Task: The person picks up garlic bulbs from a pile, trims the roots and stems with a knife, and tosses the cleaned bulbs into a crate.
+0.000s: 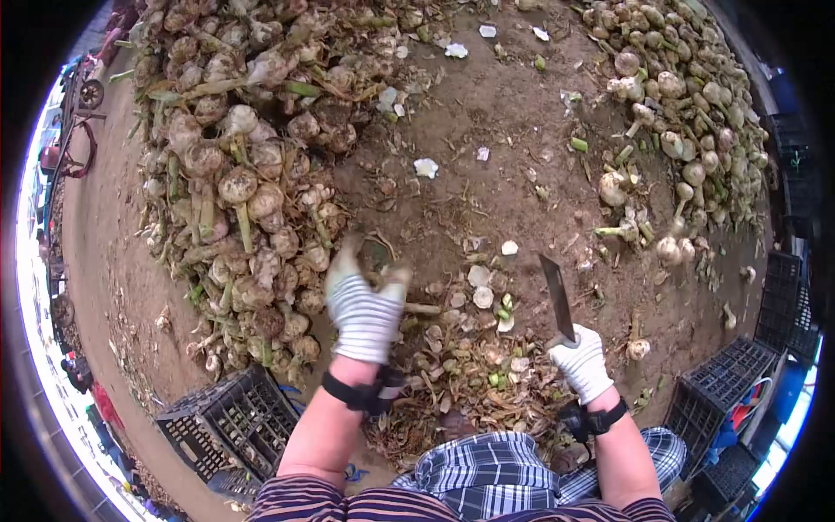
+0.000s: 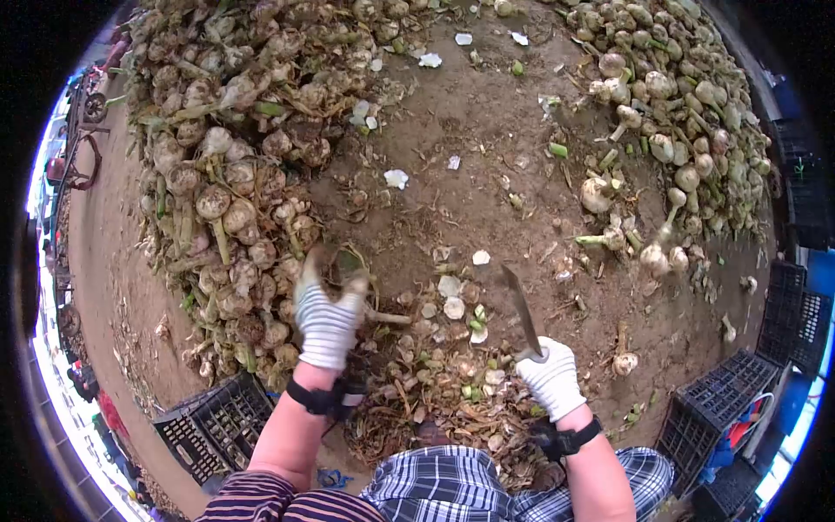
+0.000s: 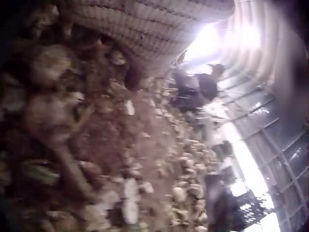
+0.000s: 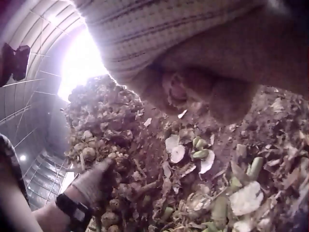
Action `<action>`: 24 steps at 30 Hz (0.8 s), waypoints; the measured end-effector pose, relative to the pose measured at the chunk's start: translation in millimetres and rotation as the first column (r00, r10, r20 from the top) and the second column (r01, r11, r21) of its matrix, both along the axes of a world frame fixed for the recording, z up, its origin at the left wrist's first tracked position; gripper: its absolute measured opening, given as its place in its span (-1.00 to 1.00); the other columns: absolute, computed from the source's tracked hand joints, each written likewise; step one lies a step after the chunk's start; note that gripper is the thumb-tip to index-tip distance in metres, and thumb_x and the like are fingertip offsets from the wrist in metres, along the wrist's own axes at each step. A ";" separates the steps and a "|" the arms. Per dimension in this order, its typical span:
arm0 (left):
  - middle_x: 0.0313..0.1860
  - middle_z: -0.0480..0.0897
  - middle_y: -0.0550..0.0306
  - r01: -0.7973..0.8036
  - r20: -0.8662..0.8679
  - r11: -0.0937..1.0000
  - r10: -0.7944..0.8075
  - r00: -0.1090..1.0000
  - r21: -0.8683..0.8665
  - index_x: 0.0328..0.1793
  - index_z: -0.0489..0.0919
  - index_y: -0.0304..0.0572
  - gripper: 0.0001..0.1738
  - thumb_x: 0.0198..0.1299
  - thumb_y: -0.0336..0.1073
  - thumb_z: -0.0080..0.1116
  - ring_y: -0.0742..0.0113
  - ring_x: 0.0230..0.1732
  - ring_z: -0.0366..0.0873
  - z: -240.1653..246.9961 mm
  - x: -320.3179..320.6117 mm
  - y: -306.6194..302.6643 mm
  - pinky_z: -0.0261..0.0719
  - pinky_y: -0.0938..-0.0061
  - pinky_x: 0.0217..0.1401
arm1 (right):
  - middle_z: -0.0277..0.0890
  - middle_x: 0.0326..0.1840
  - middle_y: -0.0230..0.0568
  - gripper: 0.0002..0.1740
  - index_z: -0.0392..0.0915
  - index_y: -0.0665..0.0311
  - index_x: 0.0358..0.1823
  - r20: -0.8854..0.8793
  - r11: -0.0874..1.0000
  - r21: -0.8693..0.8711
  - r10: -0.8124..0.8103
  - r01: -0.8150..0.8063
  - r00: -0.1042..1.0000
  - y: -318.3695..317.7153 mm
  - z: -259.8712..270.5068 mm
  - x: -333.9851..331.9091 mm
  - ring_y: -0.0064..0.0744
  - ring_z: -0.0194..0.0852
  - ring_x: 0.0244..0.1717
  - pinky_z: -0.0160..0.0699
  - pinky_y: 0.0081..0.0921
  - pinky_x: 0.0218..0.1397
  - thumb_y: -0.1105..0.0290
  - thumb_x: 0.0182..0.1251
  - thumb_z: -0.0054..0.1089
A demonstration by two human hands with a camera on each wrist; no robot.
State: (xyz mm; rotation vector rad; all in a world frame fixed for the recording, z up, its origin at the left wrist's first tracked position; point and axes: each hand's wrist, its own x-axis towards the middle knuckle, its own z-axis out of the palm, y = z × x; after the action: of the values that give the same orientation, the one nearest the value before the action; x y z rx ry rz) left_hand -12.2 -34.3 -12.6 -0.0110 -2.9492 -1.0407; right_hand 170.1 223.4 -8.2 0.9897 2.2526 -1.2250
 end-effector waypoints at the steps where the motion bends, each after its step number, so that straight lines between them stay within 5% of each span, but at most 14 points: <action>1: 0.08 0.50 -0.27 -0.022 0.210 0.925 0.110 0.972 -0.379 0.29 0.34 -0.29 -0.14 -0.11 -0.01 0.38 -0.18 0.10 0.46 -12.3 8.6 -24.4 0.43 0.10 0.17 | 0.39 -0.70 -0.37 -0.96 0.49 0.27 -0.55 0.006 0.999 -0.029 -0.034 0.034 0.999 0.3 -1.1 2.5 -0.53 0.30 -0.63 0.34 -0.51 -0.50 0.48 -0.02 0.08; 2: 0.10 0.49 -0.28 0.070 0.354 0.853 0.139 0.925 -0.517 0.32 0.31 -0.27 -0.10 -0.08 0.11 0.34 -0.21 0.12 0.45 -46.2 17.0 -54.5 0.38 0.07 0.21 | 0.39 -0.70 -0.37 -0.96 0.49 0.27 -0.55 0.018 0.999 -0.031 -0.035 0.035 0.999 -1.4 -3.7 3.8 -0.53 0.30 -0.63 0.34 -0.51 -0.50 0.48 -0.02 0.08; 4: 0.08 0.51 -0.27 0.136 0.457 0.840 0.143 0.878 -0.525 0.35 0.29 -0.26 -0.08 -0.06 0.15 0.30 -0.20 0.13 0.45 -53.0 17.6 -75.5 0.33 0.07 0.26 | 0.38 -0.71 -0.29 -0.95 0.48 0.28 -0.55 -0.032 0.983 -0.148 -0.115 0.109 0.993 -10.5 -9.4 4.0 -0.49 0.32 -0.64 0.35 -0.48 -0.50 0.46 -0.03 0.08; 6: 0.05 0.53 -0.25 0.260 0.562 0.861 0.035 0.827 -0.436 0.37 0.25 -0.25 -0.07 -0.04 0.17 0.27 -0.22 0.07 0.50 -49.8 10.4 -77.7 0.40 0.06 0.19 | 0.43 -0.68 -0.16 -0.88 0.48 0.26 -0.54 -0.090 0.995 -0.023 0.091 -0.093 0.992 -18.5 -12.6 -3.0 -0.26 0.37 -0.64 0.40 -0.38 -0.47 0.37 -0.06 0.15; 8: -0.02 0.57 -0.13 0.184 0.566 0.919 0.050 0.823 -0.349 0.32 0.27 -0.24 -0.13 -0.07 0.00 0.37 -0.06 -0.04 0.57 -38.2 9.1 -70.6 0.52 0.19 0.09 | 0.45 -0.66 -0.14 -0.90 0.49 0.22 -0.53 -0.066 0.969 0.066 0.242 -0.237 0.968 -27.1 -0.8 -20.4 -0.14 0.41 -0.61 0.41 -0.35 -0.47 0.37 -0.08 0.13; 9: -0.04 0.56 -0.06 0.079 0.528 0.997 -0.062 0.847 -0.010 0.28 0.28 -0.24 -0.18 -0.09 -0.10 0.40 0.06 -0.07 0.58 -32.3 13.3 -67.5 0.55 0.29 0.04 | 0.48 -0.64 -0.12 -0.91 0.50 0.17 -0.51 -0.092 0.963 0.080 0.264 -0.257 0.960 -32.1 8.6 -27.3 -0.07 0.47 -0.57 0.44 -0.31 -0.48 0.35 -0.08 0.11; 11: -0.09 0.53 0.11 -0.116 0.474 0.794 -0.232 0.849 0.596 0.20 0.27 -0.22 -0.23 -0.13 -0.32 0.46 0.37 -0.11 0.52 -6.6 25.1 -48.2 0.56 0.48 0.00 | 0.49 -0.62 -0.11 -0.90 0.51 0.15 -0.51 -0.118 0.916 0.139 0.393 -0.377 0.912 -42.3 33.9 -45.1 -0.04 0.49 -0.55 0.46 -0.29 -0.48 0.34 -0.08 0.11; 12: -0.09 0.52 0.14 -0.155 0.465 0.688 -0.292 0.836 0.709 0.24 0.23 -0.20 -0.20 -0.11 -0.27 0.46 0.38 -0.09 0.52 -9.5 30.8 -42.1 0.56 0.46 0.01 | 0.50 -0.61 -0.10 -0.89 0.51 0.14 -0.50 -0.148 0.850 0.211 0.516 -0.483 0.844 -46.0 41.4 -54.1 -0.02 0.51 -0.53 0.48 -0.26 -0.48 0.32 -0.08 0.11; 15: 0.03 0.54 0.14 -0.119 0.457 0.553 -0.528 0.716 0.825 0.31 0.22 -0.18 -0.23 0.00 -0.26 0.39 0.36 0.02 0.53 13.9 36.5 -20.1 0.59 0.42 0.07 | 0.52 -0.56 -0.07 -0.88 0.54 0.15 -0.48 -0.121 0.777 0.237 0.619 -0.583 0.776 -54.4 51.6 -64.3 -0.01 0.54 -0.50 0.49 -0.21 -0.47 0.31 -0.07 0.11; 16: 0.02 0.55 0.14 -0.060 0.466 0.591 -0.566 0.680 0.805 0.30 0.26 -0.16 -0.33 0.07 -0.35 0.31 0.35 0.02 0.54 19.9 37.3 -13.7 0.61 0.42 0.06 | 0.52 -0.55 -0.07 -0.87 0.54 0.16 -0.48 -0.132 0.774 0.234 0.624 -0.588 0.770 -55.3 52.9 -63.7 0.00 0.54 -0.50 0.49 -0.20 -0.46 0.31 -0.08 0.12; 18: -0.01 0.56 0.15 -0.310 0.539 0.456 -0.557 0.632 0.835 0.28 0.28 -0.15 -0.42 0.13 -0.42 0.23 0.37 -0.02 0.55 13.4 47.5 -9.5 0.58 0.43 0.09 | 0.53 -0.54 -0.07 -0.87 0.54 0.17 -0.48 -0.103 0.747 0.240 0.654 -0.620 0.749 -54.6 59.9 -65.5 0.00 0.54 -0.49 0.50 -0.20 -0.44 0.32 -0.09 0.12; 22: 0.02 0.55 0.17 -0.287 0.513 0.434 -0.610 0.604 0.854 0.29 0.27 -0.14 -0.45 0.18 -0.42 0.17 0.41 -0.03 0.53 -2.5 57.7 0.3 0.53 0.41 0.15 | 0.50 -0.57 -0.11 -0.80 0.63 0.02 -0.36 -0.152 0.703 0.287 0.705 -0.651 0.693 -57.8 62.4 -65.8 -0.04 0.52 -0.53 0.47 -0.24 -0.49 0.25 -0.08 0.18; 24: 0.08 0.51 0.17 -0.343 0.253 0.013 -0.701 0.667 0.939 0.32 0.23 -0.12 -0.46 0.25 -0.34 0.12 0.43 0.02 0.49 -5.9 66.7 5.0 0.46 0.38 0.23 | 0.50 -0.56 -0.10 -0.80 0.63 0.02 -0.37 -0.158 0.704 0.295 0.703 -0.646 0.693 -62.3 61.7 -65.3 -0.04 0.52 -0.52 0.47 -0.23 -0.48 0.24 -0.08 0.18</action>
State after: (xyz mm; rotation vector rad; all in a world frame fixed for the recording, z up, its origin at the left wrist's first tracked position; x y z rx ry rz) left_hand 54.6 -29.3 -18.6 -0.0473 -1.4771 -3.6816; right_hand 104.8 161.1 53.5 -0.0275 2.6264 -0.8008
